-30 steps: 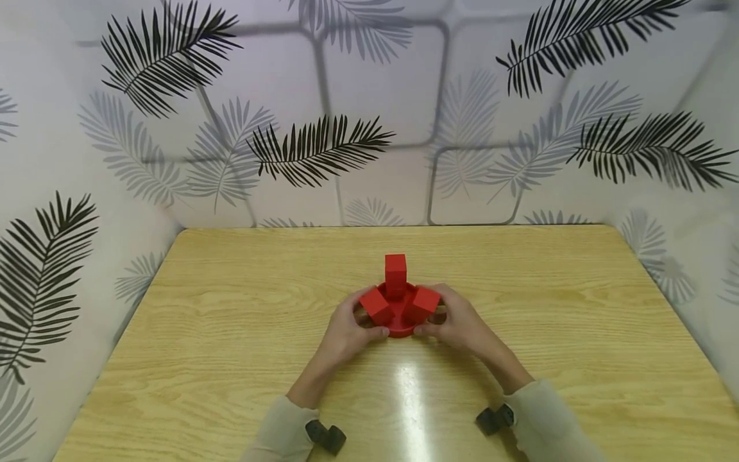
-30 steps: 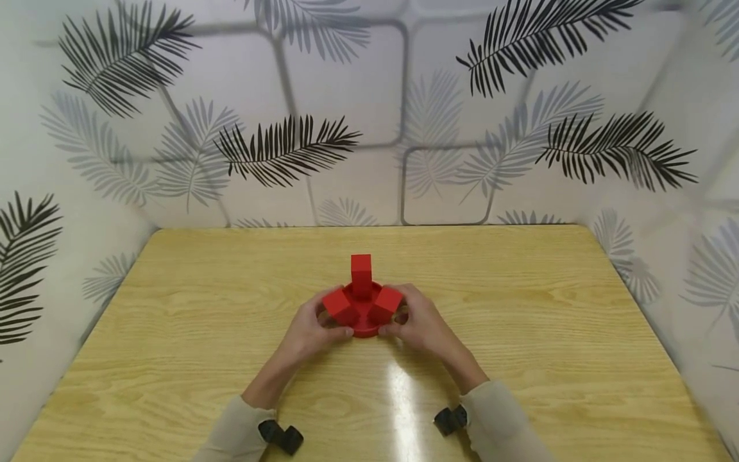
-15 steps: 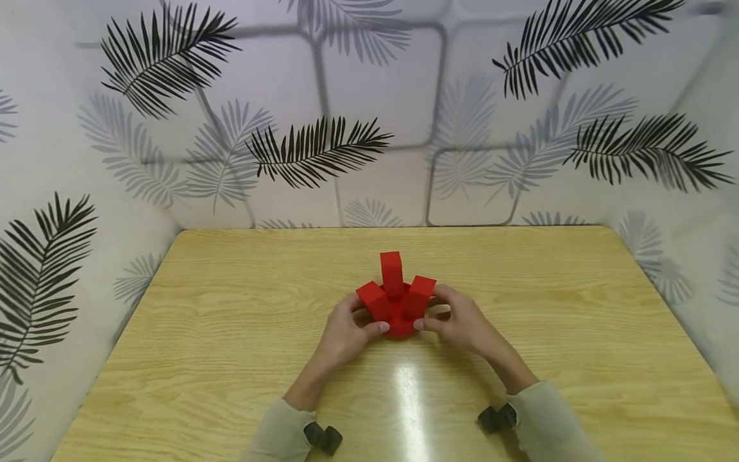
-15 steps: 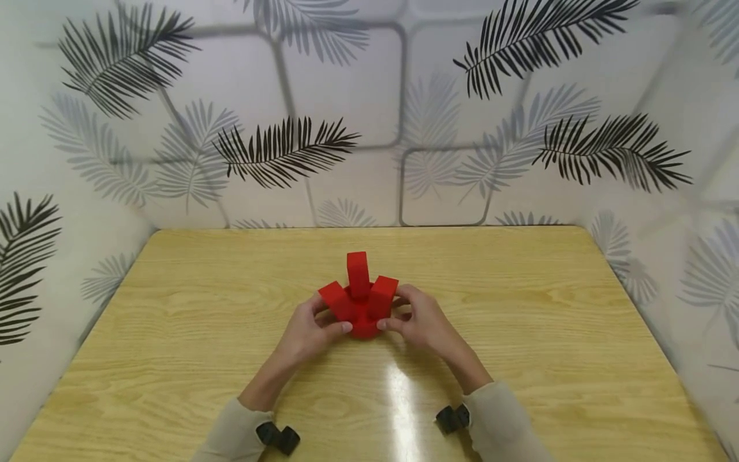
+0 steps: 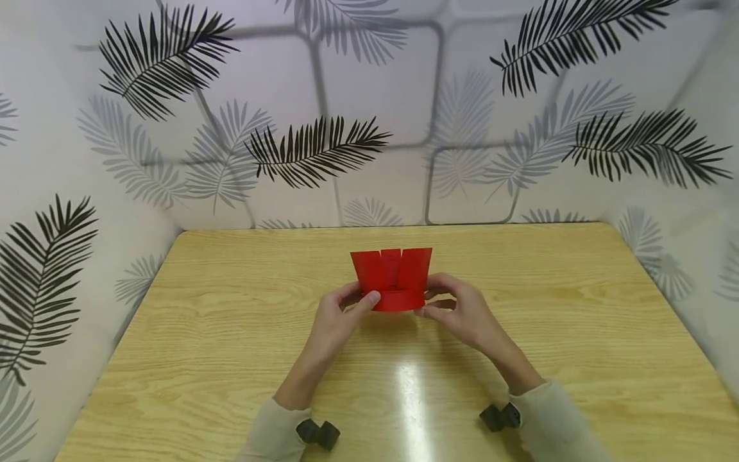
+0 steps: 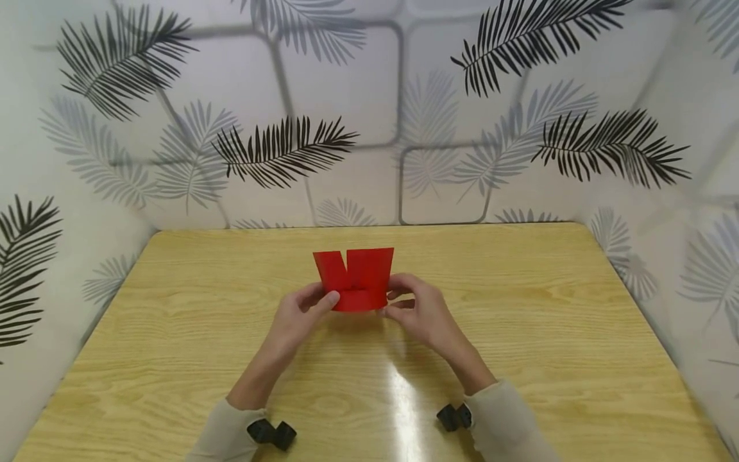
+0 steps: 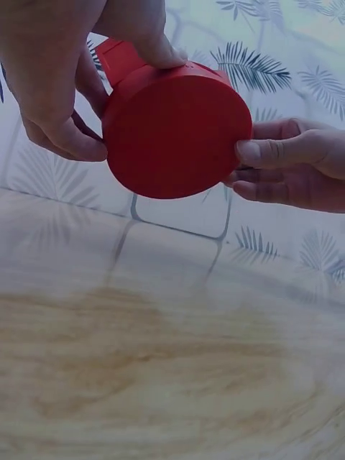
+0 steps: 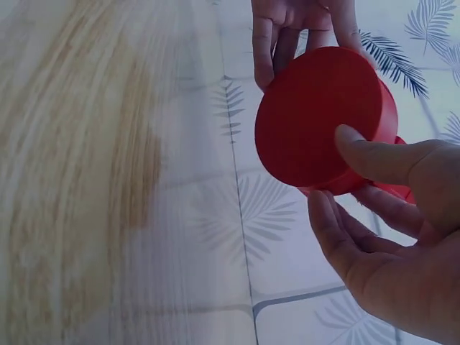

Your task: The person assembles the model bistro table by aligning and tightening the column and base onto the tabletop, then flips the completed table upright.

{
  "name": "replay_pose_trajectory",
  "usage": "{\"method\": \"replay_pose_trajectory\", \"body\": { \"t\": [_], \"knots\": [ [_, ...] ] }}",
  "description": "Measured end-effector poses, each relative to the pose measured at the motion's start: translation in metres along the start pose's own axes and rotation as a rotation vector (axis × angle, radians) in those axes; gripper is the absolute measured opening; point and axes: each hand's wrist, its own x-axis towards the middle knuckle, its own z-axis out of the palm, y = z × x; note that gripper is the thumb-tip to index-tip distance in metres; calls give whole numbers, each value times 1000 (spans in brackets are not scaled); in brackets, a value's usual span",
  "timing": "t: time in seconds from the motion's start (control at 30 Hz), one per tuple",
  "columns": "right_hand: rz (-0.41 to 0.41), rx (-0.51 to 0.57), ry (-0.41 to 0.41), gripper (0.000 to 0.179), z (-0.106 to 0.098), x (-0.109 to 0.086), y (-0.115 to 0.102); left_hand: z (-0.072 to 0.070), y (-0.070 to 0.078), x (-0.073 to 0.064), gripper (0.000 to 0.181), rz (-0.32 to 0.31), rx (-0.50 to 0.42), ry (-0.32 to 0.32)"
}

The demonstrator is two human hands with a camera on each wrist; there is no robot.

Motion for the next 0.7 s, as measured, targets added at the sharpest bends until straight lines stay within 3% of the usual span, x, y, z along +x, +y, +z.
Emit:
{"method": "replay_pose_trajectory", "body": {
  "t": [0.2, 0.3, 0.47, 0.7],
  "knots": [
    [-20, 90, 78, 45, -4, 0, -8, -1, 8, -3, 58, 48, -67, -50],
    [-41, 86, 127, 41, -5, -1, -13, 0, 9, -3, 50, 64, -31, -49],
    [-82, 107, 194, 38, -2, -3, -19, 2, 10, -4, 36, 81, -6, 29],
    [-69, 146, 272, 37, 6, -6, -20, 8, 12, -5, 27, 154, -159, 107]
  ]
}}
